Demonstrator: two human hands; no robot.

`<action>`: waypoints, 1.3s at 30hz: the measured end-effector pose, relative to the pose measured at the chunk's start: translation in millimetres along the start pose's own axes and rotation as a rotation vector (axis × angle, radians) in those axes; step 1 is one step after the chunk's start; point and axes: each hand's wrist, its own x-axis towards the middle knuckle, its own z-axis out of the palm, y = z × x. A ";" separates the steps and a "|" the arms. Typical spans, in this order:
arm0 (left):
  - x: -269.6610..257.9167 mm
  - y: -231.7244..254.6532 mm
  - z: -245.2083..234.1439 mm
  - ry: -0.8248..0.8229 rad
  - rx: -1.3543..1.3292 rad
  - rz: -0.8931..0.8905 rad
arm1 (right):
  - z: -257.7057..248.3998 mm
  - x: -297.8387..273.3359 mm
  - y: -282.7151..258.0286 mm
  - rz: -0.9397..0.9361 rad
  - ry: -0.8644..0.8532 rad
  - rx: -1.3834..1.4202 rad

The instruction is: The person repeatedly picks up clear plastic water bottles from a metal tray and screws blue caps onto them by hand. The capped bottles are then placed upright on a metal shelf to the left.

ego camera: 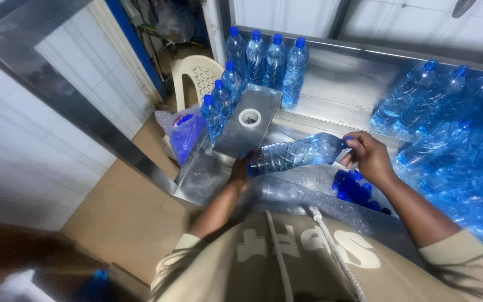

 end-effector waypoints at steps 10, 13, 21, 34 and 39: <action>1.8 31.2 -32.4 -0.064 0.434 0.264 | 39.8 63.2 25.4 -0.362 0.257 -1.087; 27.8 51.2 -60.6 0.030 0.366 0.190 | 60.0 56.5 18.8 -0.345 0.179 -1.082; 22.6 99.0 -95.1 -0.009 0.039 -0.280 | 87.3 81.5 -23.1 -0.855 0.112 -1.117; -22.8 155.0 -140.8 -0.451 1.163 2.386 | 161.0 135.0 -19.4 0.564 0.084 -1.012; -14.3 106.7 -166.2 -0.272 1.264 2.408 | 186.5 153.0 -43.1 0.266 -0.517 -1.287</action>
